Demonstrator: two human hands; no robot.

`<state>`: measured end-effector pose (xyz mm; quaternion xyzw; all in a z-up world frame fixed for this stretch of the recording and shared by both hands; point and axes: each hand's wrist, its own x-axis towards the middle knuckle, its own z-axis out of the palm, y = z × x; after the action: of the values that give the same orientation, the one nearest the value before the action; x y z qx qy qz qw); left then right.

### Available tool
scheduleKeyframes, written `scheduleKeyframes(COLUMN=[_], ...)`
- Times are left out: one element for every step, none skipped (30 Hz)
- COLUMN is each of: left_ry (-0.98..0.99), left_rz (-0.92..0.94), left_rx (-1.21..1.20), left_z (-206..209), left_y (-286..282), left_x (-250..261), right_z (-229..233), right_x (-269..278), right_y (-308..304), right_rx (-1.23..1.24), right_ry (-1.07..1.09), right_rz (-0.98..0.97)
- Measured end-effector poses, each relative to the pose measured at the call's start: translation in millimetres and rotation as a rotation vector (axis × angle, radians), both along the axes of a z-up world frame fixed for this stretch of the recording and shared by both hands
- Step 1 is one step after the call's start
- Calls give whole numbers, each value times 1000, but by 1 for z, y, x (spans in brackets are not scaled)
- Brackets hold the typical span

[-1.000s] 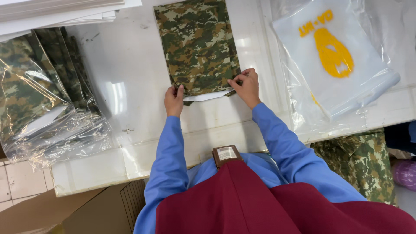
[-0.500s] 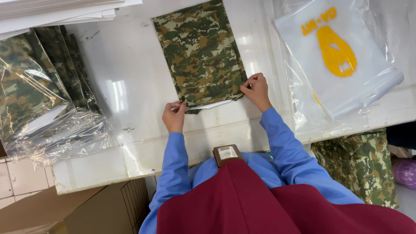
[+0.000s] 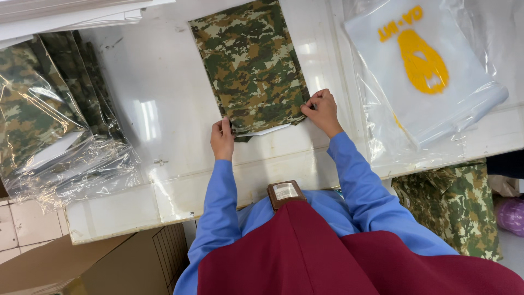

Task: The person folds camouflage-patterned garments around white boards and places them into plastic bags.

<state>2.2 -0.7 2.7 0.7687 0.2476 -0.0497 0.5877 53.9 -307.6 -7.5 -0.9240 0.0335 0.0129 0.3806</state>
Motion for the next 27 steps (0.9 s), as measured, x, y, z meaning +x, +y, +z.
scheduleKeyframes(left_ry=[52,104,104,45,-14,-24,-86,-161,-185,-76,36,17,77,140,122,188,255,241,303,373,368,363,358,359,369,383,388], left_rz=[-31,-61,-58,-96,-135,-134,-81,-33,-38,19,71,65,104,141,131,130,128,112,61,15,5,24,44,39,27,17,15], left_rx=[65,127,127,264,401,398,295,188,183,-42,-267,-267,-389,-509,-509,-560,-610,-611,-626,-640,-639,-682,-724,-723,-694,-663,-660], left_z=[3,5,2,-1,-3,-4,-5,-4,-7,-11,-15,-15,-15,-16,-14,-13,-13,-4,4,12,7,2,-4,-10,-16,-23,-31], left_y=[-1,-2,-5,-8,-12,-13,-15,-19,-23,-25,-27,-27,-27,-26,-23,-20,-17,-14,-10,-7,-7,-6,-6,-2,1,5,5], left_x=[2,3,6,11,15,11,7,11,13,12,10,5,-1,-6,-13,-18,-22,-24,-26,-35,-32,-34,-35,-37,-39,-44,-49], right_z=[-1,-2,-2,-2,-1,-3,-4,-3,-3,-4,-6,-5,-5,-5,-7,-10,-14,-17,-22,-28,-26,-25,-25,-23,-21,-20,-21], right_x=[1,1,0,0,1,-1,-3,3,5,4,3,2,1,0,-6,-10,-13,-17,-20,-30,-29,-32,-34,-36,-37,-42,-46], right_y=[0,-1,0,-1,-2,-1,-1,-3,-4,-3,-1,-2,-3,-3,-4,-5,-7,-10,-12,-14,-17,-19,-21,-23,-26,-28,-27], right_rx=[1,1,0,8,16,13,2,-12,-17,-6,5,6,18,31,32,20,7,6,40,76,75,103,131,131,127,125,127], right_ry=[1,2,2,5,7,-3,24,36,13,29,45,25,40,56,37,50,64,46,58,79,71,102,132,132,145,162,165], right_rz=[-2,-2,1,5,10,9,22,28,20,12,3,0,9,17,13,38,62,52,42,35,27,23,19,14,15,16,11])
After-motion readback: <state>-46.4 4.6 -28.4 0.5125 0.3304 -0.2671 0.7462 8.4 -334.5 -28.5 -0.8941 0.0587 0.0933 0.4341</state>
